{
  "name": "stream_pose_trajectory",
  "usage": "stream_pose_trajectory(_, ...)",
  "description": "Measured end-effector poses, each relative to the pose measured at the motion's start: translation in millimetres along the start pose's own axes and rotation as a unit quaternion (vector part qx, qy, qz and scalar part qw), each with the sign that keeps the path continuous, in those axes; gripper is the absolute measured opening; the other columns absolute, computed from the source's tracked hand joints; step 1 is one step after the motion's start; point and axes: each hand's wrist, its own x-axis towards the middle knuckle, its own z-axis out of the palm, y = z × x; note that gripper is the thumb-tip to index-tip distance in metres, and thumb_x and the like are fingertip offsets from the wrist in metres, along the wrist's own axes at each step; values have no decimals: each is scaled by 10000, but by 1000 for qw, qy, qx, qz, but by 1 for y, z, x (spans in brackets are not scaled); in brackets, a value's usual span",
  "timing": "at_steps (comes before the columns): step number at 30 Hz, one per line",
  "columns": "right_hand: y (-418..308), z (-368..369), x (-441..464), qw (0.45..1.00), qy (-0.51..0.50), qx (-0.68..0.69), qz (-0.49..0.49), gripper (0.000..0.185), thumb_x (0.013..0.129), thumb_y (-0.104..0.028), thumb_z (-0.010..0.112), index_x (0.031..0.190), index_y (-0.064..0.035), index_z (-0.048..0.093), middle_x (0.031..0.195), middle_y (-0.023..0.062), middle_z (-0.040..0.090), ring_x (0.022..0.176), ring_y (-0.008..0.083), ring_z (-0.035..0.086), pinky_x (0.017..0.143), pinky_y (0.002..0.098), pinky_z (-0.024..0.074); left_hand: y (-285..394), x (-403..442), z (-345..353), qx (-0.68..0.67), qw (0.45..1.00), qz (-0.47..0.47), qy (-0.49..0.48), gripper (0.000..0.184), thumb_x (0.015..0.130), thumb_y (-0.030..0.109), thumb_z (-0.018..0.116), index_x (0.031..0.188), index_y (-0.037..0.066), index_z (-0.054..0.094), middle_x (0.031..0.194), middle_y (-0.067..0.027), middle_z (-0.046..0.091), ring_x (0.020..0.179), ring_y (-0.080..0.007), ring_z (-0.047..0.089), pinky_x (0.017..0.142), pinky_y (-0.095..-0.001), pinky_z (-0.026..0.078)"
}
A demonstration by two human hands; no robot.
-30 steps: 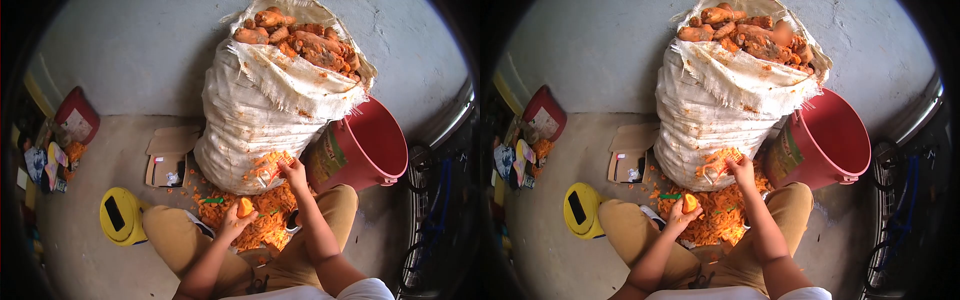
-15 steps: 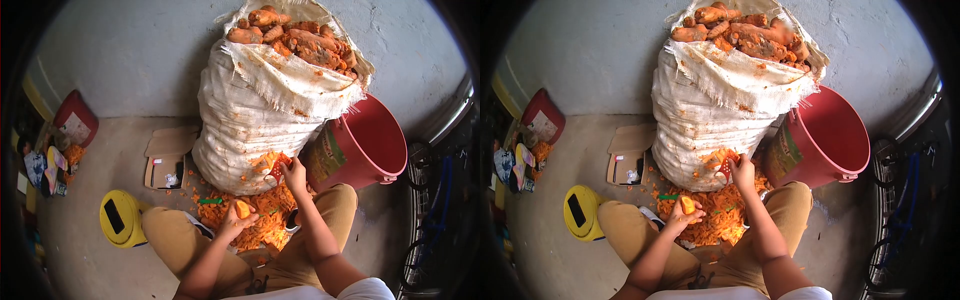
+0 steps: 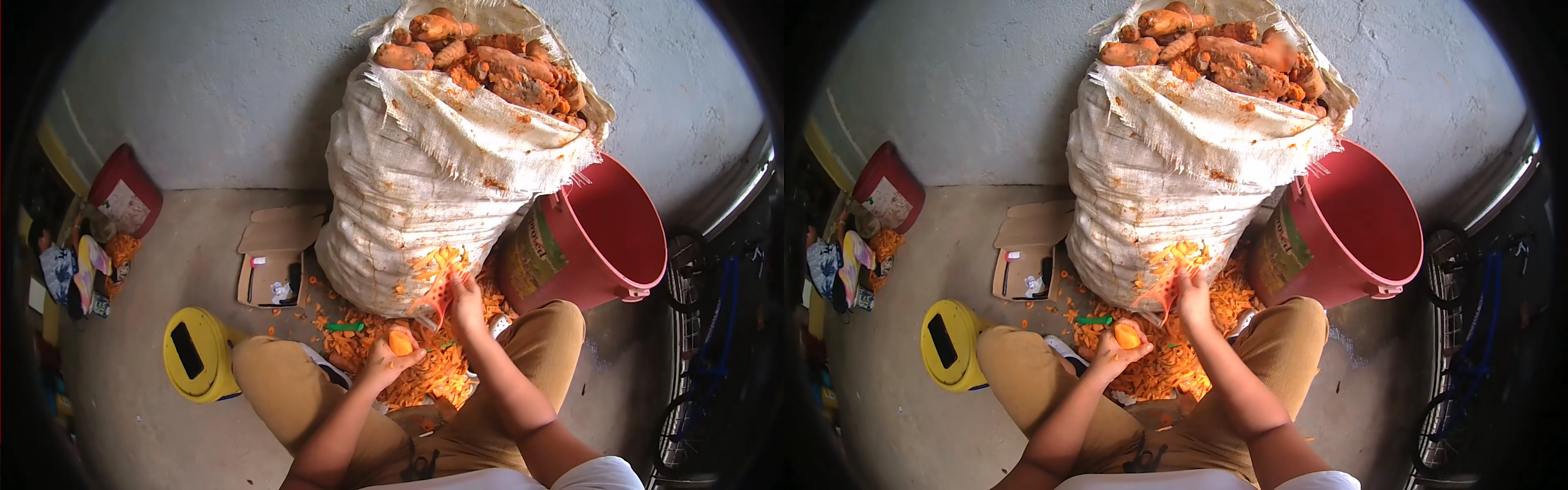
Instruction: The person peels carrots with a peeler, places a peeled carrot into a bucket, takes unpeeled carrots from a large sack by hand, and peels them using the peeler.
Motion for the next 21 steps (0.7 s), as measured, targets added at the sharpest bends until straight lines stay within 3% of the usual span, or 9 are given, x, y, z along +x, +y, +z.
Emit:
stream_pose_trajectory(3, 22, 13, -20, 988, -14, -113, -102, 177, 886, -169, 408, 895, 7, 425, 745, 81, 529, 656, 156, 516, 573, 280, 423, 18, 0, 6, 124, 989, 67, 44, 230, 603, -23, 639, 789, 17, 510, 673, -23, 554, 622, -119, 533, 597, -238, 434)
stream_pose_trajectory(5, 32, 16, -25, 946, -7, -242, -218, 208, 875, -174, 415, 876, 33, 424, 738, 185, 545, 637, 254, 526, 581, 335, 410, 8, -2, 7, 142, 987, 50, 63, 217, 579, -32, 625, 761, 9, 514, 656, -35, 556, 600, -118, 526, 580, -240, 428)
stream_pose_trajectory(7, 38, 13, -24, 937, -3, -294, -190, 236, 872, -189, 418, 881, 47, 415, 750, 224, 534, 600, 304, 511, 572, 370, 405, 5, -4, 8, 160, 983, 40, 75, 207, 574, -38, 619, 745, 8, 513, 652, -42, 552, 597, -117, 520, 575, -242, 424)
stream_pose_trajectory(10, 28, 11, -22, 926, 6, -339, -163, 203, 877, -167, 407, 882, 34, 430, 733, 175, 551, 567, 251, 521, 537, 344, 420, 6, -5, 13, 174, 977, 78, 92, 192, 598, -45, 622, 734, 17, 502, 665, -40, 539, 619, -112, 513, 587, -241, 423)
stream_pose_trajectory(13, 29, -23, 31, 985, 127, -82, -79, 168, 886, -157, 391, 878, 1, 447, 674, 88, 533, 539, 163, 512, 483, 291, 427, 14, -7, 15, 160, 970, 137, 121, 178, 625, -55, 616, 715, 25, 485, 676, -34, 524, 641, -107, 506, 598, -239, 422)
stream_pose_trajectory(15, 12, -30, 36, 976, 129, -135, -111, 150, 894, -165, 389, 870, -27, 444, 623, 16, 477, 507, 89, 462, 453, 234, 422, 20, -12, 10, 140, 975, 96, 143, 174, 643, -59, 612, 704, 31, 475, 680, -31, 515, 653, -106, 503, 604, -236, 421)
stream_pose_trajectory(16, 8, -19, 27, 990, 78, -68, -96, 169, 894, -193, 399, 872, -30, 438, 599, 12, 449, 469, 86, 430, 431, 239, 413, 16, -10, 9, 108, 975, 96, 167, 169, 649, -52, 612, 706, 31, 477, 676, -38, 515, 635, -112, 504, 601, -238, 423)
stream_pose_trajectory(19, 6, 1, -9, 998, -17, -57, 5, 184, 900, -157, 386, 968, 0, 451, 803, 46, 536, 683, 116, 524, 600, 251, 453, 18, -1, 10, 174, 967, 95, 160, 178, 642, -30, 627, 722, 32, 482, 681, -45, 521, 629, -116, 510, 604, -241, 428)
stream_pose_trajectory(21, 16, 19, -21, 996, -19, -51, -71, 180, 895, -160, 398, 915, 9, 455, 749, 37, 515, 634, 81, 459, 580, 231, 411, 14, 1, 10, 208, 961, 97, 154, 192, 635, 0, 646, 738, 33, 487, 688, -44, 529, 617, -118, 515, 598, -248, 434)
